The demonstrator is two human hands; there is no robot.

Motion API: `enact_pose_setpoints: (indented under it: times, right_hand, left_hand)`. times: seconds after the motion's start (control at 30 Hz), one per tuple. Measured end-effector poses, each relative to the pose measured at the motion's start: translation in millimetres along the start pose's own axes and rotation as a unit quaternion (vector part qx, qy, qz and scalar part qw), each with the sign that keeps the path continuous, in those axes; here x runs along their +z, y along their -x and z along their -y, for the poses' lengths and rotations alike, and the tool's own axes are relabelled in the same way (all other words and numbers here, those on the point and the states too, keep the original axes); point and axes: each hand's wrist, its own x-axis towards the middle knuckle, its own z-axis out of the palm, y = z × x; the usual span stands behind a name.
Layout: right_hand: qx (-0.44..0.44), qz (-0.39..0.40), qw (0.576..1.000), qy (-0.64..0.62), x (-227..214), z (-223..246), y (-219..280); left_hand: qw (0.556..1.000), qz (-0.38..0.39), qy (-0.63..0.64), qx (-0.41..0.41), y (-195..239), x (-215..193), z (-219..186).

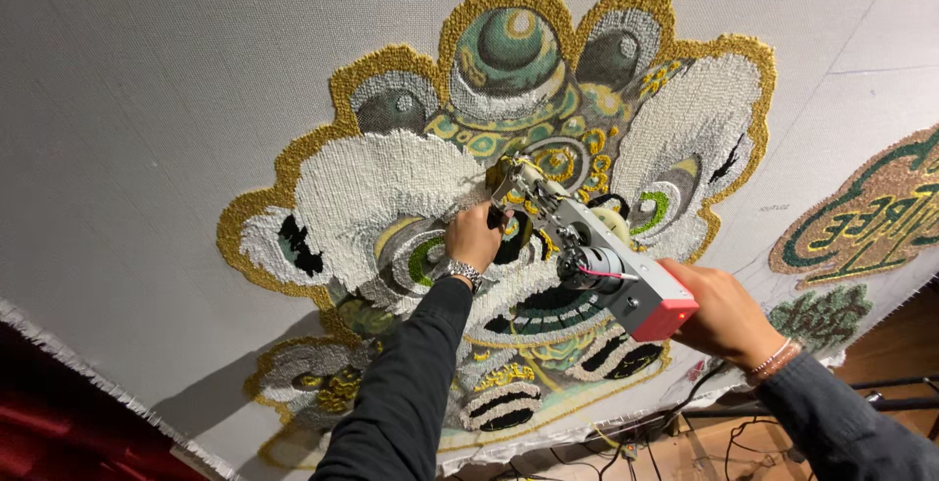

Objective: The person uses a tufting gun to apply yellow yarn into a stretched canvas, following a pre-drawn design of a stylized face. The person holds the gun with the right hand and guides the yarn with the left hand, working on the central area of the design.

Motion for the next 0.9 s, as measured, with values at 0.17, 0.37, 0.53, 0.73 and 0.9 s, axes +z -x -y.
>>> enact_pose_setpoints:
  times: [0.17,0.37,0.53,0.73,0.9]
  right_hand:
    - [-0.038,0.01,0.999,0.036,-6.3,-19.1,-5.0]
    - [-0.062,0.02,0.992,0.111,-17.1,-21.5,-14.5]
    - [-0.106,0.033,0.983,0.147,-32.4,-10.4,-18.5]
    - [-0.129,0.06,0.969,0.203,-47.6,-6.6,-30.2]
    - [-0.165,0.086,0.939,0.29,-59.9,-13.4,-41.4]
  left_hand:
    - [1.0,0.007,-0.005,-0.017,1.9,0.0,-5.2]
    - [0.999,-0.048,0.003,0.008,8.1,-7.3,-14.1]
    - [0.999,-0.033,0.032,-0.005,9.8,0.3,-8.0]
    - [0.998,-0.048,0.023,-0.036,12.9,4.2,-10.7]
    - [0.995,-0.059,0.076,-0.026,19.3,7.3,-15.8]
